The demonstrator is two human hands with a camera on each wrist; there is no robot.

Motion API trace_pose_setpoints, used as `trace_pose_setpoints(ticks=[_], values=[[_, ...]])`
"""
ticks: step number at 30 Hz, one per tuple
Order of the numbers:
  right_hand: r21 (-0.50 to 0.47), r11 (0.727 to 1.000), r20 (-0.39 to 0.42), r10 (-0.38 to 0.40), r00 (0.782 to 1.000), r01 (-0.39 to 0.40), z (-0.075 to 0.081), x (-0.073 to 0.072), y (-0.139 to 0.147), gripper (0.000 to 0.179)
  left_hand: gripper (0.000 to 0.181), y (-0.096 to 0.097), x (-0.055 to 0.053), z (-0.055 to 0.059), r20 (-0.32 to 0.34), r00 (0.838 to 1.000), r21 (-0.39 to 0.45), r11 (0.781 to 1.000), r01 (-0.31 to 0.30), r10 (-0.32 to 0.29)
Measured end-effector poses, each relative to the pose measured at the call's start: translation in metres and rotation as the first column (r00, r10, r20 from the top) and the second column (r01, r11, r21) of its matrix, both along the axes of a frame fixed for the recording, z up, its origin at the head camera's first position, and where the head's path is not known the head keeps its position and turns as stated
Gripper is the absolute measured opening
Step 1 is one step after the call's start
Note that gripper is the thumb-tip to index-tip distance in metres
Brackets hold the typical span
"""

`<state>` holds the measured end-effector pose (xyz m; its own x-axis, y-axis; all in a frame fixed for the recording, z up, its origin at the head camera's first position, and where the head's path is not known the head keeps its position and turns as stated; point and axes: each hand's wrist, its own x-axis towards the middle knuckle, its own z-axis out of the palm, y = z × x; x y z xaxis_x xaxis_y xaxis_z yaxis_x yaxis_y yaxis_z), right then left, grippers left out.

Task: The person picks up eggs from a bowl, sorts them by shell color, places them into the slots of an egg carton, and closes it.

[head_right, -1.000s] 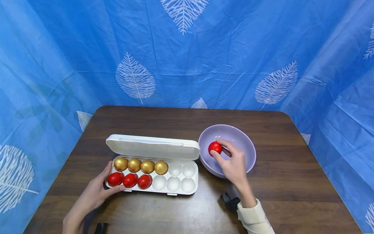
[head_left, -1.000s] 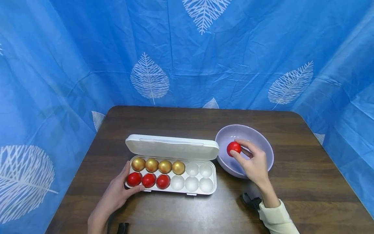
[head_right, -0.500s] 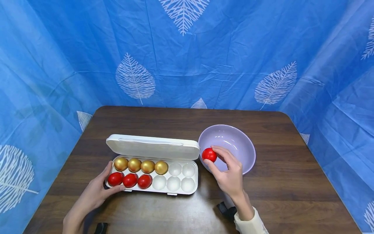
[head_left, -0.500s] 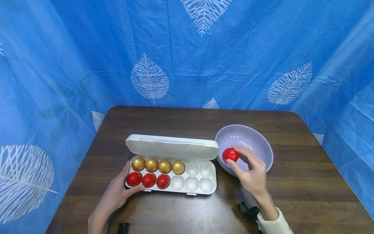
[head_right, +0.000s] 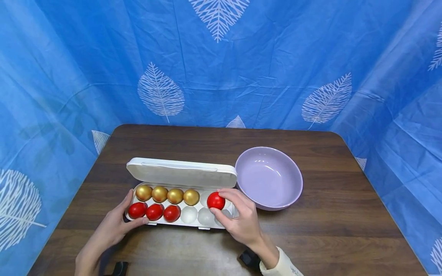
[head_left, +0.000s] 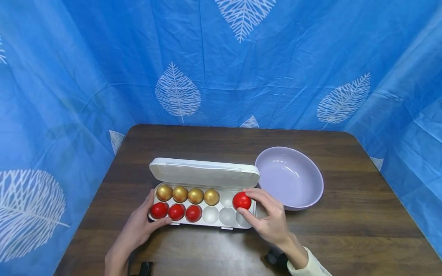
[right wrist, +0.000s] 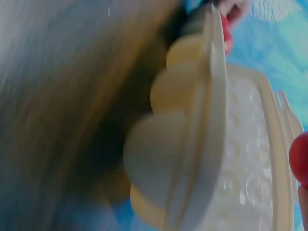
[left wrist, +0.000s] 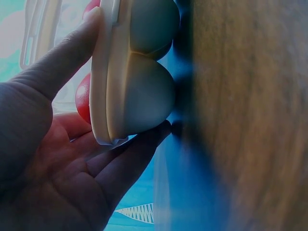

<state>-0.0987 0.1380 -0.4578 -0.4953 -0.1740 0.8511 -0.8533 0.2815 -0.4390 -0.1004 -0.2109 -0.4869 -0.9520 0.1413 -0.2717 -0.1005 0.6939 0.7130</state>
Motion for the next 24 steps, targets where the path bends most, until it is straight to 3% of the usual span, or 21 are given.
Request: trace_pose_setpoints(ticks=[6, 12, 17, 24], values=[[0.110, 0.992, 0.046, 0.050, 0.998, -0.055, -0.022, -0.005, -0.019, 0.030, 0.118, -0.001, 0.000, 0.000, 0.003, 1.000, 0.006, 1.000, 0.005, -0.005], [0.264, 0.959, 0.075, 0.090, 0.993, -0.107, -0.031, -0.006, -0.038, 0.029, 0.118, 0.000, 0.000, 0.002, 0.018, 1.000, 0.006, 1.000, 0.004, -0.004], [0.375, 0.924, 0.097, 0.044, 0.994, -0.077, -0.033, -0.009, -0.047, 0.030, 0.117, 0.000, 0.001, 0.003, 0.010, 1.000, 0.014, 1.000, 0.004, -0.005], [0.433, 0.897, 0.188, 0.006, 0.982, -0.088, -0.038, -0.013, -0.051, 0.033, 0.117, 0.000, 0.001, 0.003, 0.003, 1.000, 0.010, 1.000, 0.005, -0.005]])
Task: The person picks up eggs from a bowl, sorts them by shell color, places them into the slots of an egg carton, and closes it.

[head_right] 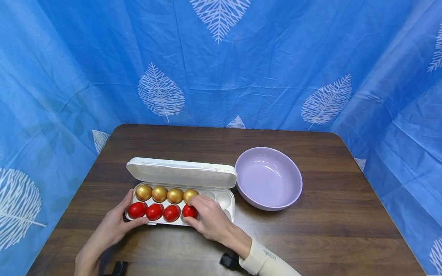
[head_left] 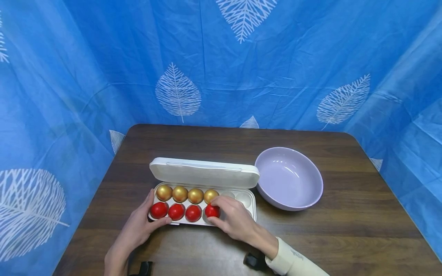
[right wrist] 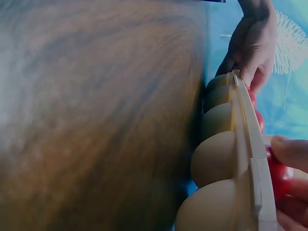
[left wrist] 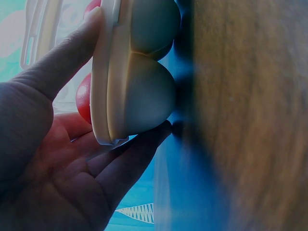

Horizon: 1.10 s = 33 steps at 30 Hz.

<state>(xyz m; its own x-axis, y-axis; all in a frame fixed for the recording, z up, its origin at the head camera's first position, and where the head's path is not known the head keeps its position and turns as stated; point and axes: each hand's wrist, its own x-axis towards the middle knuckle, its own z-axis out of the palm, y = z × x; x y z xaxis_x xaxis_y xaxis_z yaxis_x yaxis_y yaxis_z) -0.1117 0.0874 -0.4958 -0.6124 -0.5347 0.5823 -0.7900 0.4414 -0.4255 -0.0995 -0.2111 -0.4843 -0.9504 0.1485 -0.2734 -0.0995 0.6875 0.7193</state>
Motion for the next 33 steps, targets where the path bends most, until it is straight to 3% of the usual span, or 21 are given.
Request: trace_pose_setpoints(ticks=[12, 28, 33], values=[[0.046, 0.999, 0.043, 0.004, 0.999, -0.006, -0.009, -0.002, -0.007, 0.030, 0.118, 0.001, -0.001, 0.000, 0.007, 1.000, -0.009, 1.000, -0.005, 0.005], [0.165, 0.986, 0.138, -0.015, 0.990, -0.008, 0.002, 0.003, -0.003, 0.030, 0.118, 0.002, 0.000, 0.002, 0.001, 1.000, -0.018, 1.000, -0.005, 0.005], [0.122, 0.992, 0.136, -0.003, 0.991, -0.014, 0.010, 0.005, 0.002, 0.032, 0.118, 0.001, 0.000, 0.001, 0.009, 1.000, -0.012, 1.000, -0.005, 0.005]])
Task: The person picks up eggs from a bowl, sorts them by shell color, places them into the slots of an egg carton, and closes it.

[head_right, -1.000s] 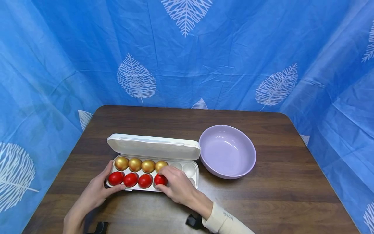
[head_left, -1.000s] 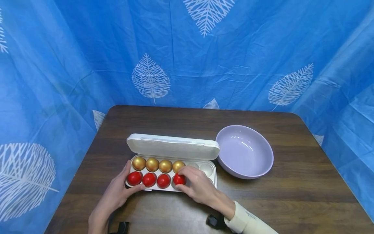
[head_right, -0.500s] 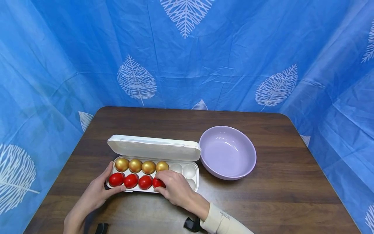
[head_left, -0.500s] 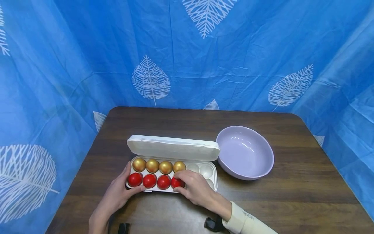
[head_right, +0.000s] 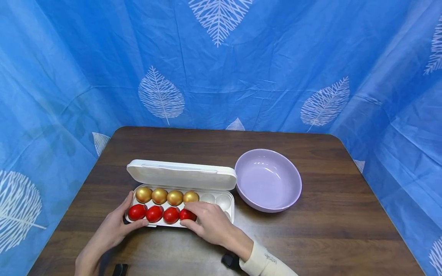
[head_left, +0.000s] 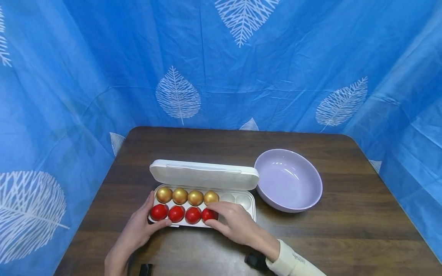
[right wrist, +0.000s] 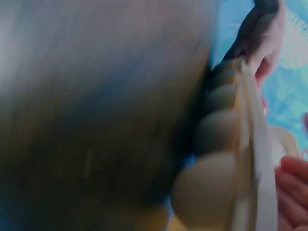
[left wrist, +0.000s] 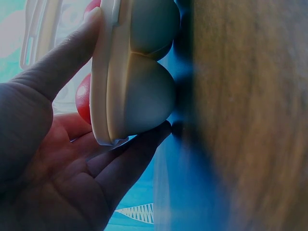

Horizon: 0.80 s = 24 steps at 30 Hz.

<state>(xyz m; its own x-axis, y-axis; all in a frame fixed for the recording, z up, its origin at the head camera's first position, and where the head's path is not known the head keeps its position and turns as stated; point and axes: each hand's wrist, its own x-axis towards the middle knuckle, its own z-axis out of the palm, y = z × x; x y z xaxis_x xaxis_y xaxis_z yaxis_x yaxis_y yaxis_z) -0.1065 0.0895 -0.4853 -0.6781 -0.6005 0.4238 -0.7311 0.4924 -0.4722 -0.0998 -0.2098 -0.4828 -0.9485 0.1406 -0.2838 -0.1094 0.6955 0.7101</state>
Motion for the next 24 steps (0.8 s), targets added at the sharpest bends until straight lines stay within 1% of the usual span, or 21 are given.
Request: trace_pose_setpoints(ticks=[2, 4, 6, 7, 9, 11, 12, 13, 15, 16, 18, 19, 20, 22, 24], values=[[-0.059, 0.998, -0.031, 0.019, 0.999, -0.021, 0.005, -0.001, 0.003, 0.032, 0.118, 0.000, -0.001, 0.000, 0.009, 1.000, 0.000, 1.000, -0.001, 0.001], [-0.126, 0.991, -0.080, 0.039, 0.996, -0.049, 0.012, -0.002, 0.006, 0.028, 0.119, 0.000, -0.001, 0.000, 0.016, 1.000, -0.001, 1.000, -0.002, 0.002], [-0.207, 0.976, -0.127, 0.039, 0.991, -0.064, 0.021, -0.004, 0.010, 0.025, 0.119, 0.000, -0.001, 0.000, 0.020, 1.000, -0.004, 1.000, -0.002, 0.003], [-0.254, 0.964, -0.156, 0.041, 0.987, -0.080, 0.027, -0.005, 0.012, 0.023, 0.119, 0.000, -0.001, 0.000, 0.019, 1.000, -0.005, 1.000, -0.002, 0.002], [-0.335, 0.938, -0.207, 0.017, 0.978, -0.087, 0.040, -0.009, 0.017, 0.023, 0.119, 0.000, -0.001, 0.000, 0.017, 1.000, -0.006, 1.000, -0.002, 0.002], [-0.410, 0.909, -0.243, -0.028, 0.970, -0.076, 0.053, -0.014, 0.023, 0.026, 0.119, 0.000, -0.001, 0.000, 0.013, 1.000, -0.004, 1.000, -0.002, 0.003], [-0.434, 0.899, -0.260, -0.064, 0.964, -0.057, 0.059, -0.017, 0.027, 0.028, 0.118, 0.000, -0.001, 0.000, 0.011, 1.000, -0.002, 1.000, -0.004, 0.004], [-0.443, 0.896, -0.271, -0.108, 0.957, -0.025, 0.065, -0.021, 0.031, 0.030, 0.118, 0.000, -0.001, 0.000, 0.009, 1.000, 0.001, 1.000, -0.004, 0.004], [-0.419, 0.905, -0.264, -0.203, 0.943, 0.078, 0.073, -0.026, 0.039, 0.035, 0.118, 0.000, -0.001, 0.000, 0.008, 1.000, 0.004, 1.000, -0.006, 0.006], [-0.385, 0.912, -0.246, -0.246, 0.938, 0.138, 0.076, -0.029, 0.042, 0.038, 0.118, 0.000, -0.001, 0.000, 0.009, 1.000, 0.007, 1.000, -0.008, 0.008], [-0.269, 0.925, -0.182, -0.322, 0.929, 0.268, 0.078, -0.031, 0.048, 0.046, 0.118, 0.000, -0.001, 0.001, 0.010, 1.000, 0.010, 1.000, -0.009, 0.009], [-0.199, 0.928, -0.136, -0.344, 0.929, 0.314, 0.077, -0.032, 0.050, 0.049, 0.118, 0.000, -0.001, 0.001, 0.012, 1.000, 0.010, 1.000, -0.009, 0.009], [-0.128, 0.931, -0.079, -0.354, 0.932, 0.343, 0.076, -0.032, 0.052, 0.052, 0.118, 0.000, 0.000, 0.001, 0.012, 1.000, 0.010, 1.000, -0.008, 0.008], [-0.014, 0.930, 0.032, -0.368, 0.929, 0.368, 0.071, -0.031, 0.053, 0.057, 0.118, -0.001, 0.000, 0.001, 0.012, 1.000, 0.007, 1.000, -0.006, 0.006], [0.031, 0.930, 0.105, -0.367, 0.924, 0.366, 0.065, -0.029, 0.053, 0.056, 0.117, -0.001, 0.000, 0.001, 0.005, 1.000, 0.001, 1.000, -0.002, 0.002]])
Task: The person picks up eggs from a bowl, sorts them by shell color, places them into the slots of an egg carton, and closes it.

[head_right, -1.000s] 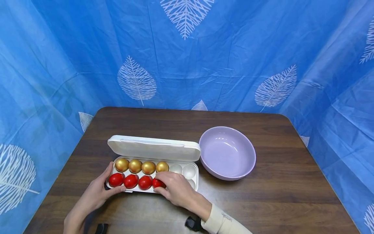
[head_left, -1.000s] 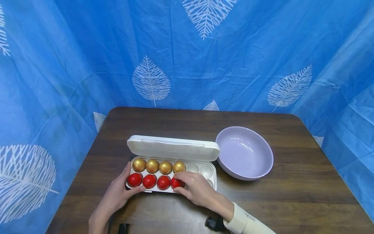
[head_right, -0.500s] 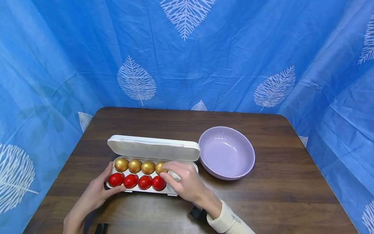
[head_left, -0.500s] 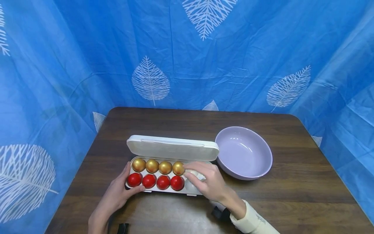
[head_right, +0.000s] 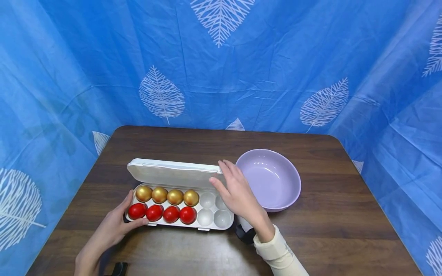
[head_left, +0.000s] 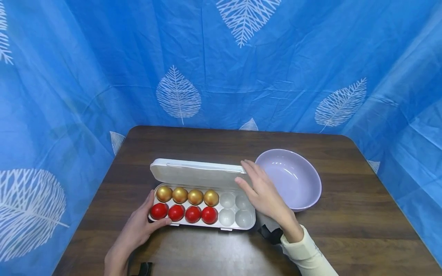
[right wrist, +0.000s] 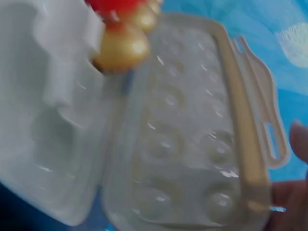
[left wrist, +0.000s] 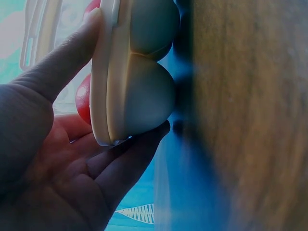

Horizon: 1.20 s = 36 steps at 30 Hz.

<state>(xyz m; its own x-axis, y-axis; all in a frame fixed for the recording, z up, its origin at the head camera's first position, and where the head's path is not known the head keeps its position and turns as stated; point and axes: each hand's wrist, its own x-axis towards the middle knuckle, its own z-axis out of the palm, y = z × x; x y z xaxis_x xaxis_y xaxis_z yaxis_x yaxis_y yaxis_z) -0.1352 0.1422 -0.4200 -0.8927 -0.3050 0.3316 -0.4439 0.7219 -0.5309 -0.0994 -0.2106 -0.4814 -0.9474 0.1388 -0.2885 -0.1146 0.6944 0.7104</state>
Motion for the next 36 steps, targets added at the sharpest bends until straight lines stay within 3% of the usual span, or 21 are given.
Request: trace_pose_setpoints(ticks=[2, 5, 10, 13, 16, 20, 22, 24, 28, 30, 33, 36], values=[[-0.023, 1.000, 0.025, 0.009, 1.000, -0.008, -0.005, 0.003, 0.000, 0.050, 0.117, 0.000, 0.000, 0.000, -0.014, 1.000, -0.009, 1.000, 0.003, -0.003], [-0.056, 0.998, -0.011, 0.032, 0.999, -0.032, -0.009, 0.012, 0.000, 0.039, 0.118, 0.001, 0.000, -0.002, -0.042, 0.999, -0.017, 1.000, -0.004, 0.003], [-0.033, 0.994, -0.037, 0.105, 0.994, -0.106, -0.018, 0.033, 0.000, 0.037, 0.128, -0.001, 0.001, -0.005, -0.080, 0.996, 0.046, 0.999, -0.022, 0.026], [0.068, 0.988, -0.039, 0.144, 0.989, -0.141, -0.025, 0.046, -0.001, 0.051, 0.135, -0.006, 0.003, -0.005, -0.080, 0.996, 0.095, 0.995, -0.023, 0.031], [0.210, 0.964, -0.034, 0.173, 0.984, -0.162, -0.032, 0.053, -0.005, 0.066, 0.137, -0.012, 0.008, -0.002, -0.064, 0.998, 0.084, 0.996, -0.023, 0.029], [0.353, 0.922, -0.053, 0.187, 0.981, -0.157, -0.037, 0.054, -0.012, 0.072, 0.137, -0.015, 0.015, 0.002, -0.084, 0.996, -0.031, 0.999, -0.025, 0.023], [0.400, 0.905, -0.071, 0.189, 0.979, -0.145, -0.038, 0.055, -0.015, 0.072, 0.135, -0.012, 0.017, 0.004, -0.149, 0.989, -0.100, 0.995, -0.007, -0.008], [0.434, 0.891, -0.079, 0.184, 0.980, -0.132, -0.040, 0.056, -0.017, 0.070, 0.130, -0.008, 0.018, 0.006, -0.237, 0.969, -0.192, 0.981, 0.030, -0.076], [0.462, 0.878, -0.039, 0.163, 0.986, -0.127, -0.043, 0.055, -0.021, 0.069, 0.101, 0.002, 0.017, 0.011, -0.361, 0.894, -0.364, 0.923, 0.127, -0.265], [0.464, 0.875, 0.000, 0.156, 0.988, -0.138, -0.045, 0.054, -0.023, 0.070, 0.089, 0.006, 0.015, 0.014, -0.375, 0.864, -0.432, 0.888, 0.157, -0.336], [0.473, 0.867, 0.051, 0.153, 0.987, -0.159, -0.050, 0.052, -0.026, 0.073, 0.080, 0.013, 0.013, 0.017, -0.366, 0.839, -0.511, 0.841, 0.180, -0.402], [0.497, 0.853, 0.060, 0.148, 0.987, -0.158, -0.054, 0.052, -0.028, 0.072, 0.075, 0.021, 0.012, 0.018, -0.386, 0.798, -0.591, 0.788, 0.172, -0.463]])
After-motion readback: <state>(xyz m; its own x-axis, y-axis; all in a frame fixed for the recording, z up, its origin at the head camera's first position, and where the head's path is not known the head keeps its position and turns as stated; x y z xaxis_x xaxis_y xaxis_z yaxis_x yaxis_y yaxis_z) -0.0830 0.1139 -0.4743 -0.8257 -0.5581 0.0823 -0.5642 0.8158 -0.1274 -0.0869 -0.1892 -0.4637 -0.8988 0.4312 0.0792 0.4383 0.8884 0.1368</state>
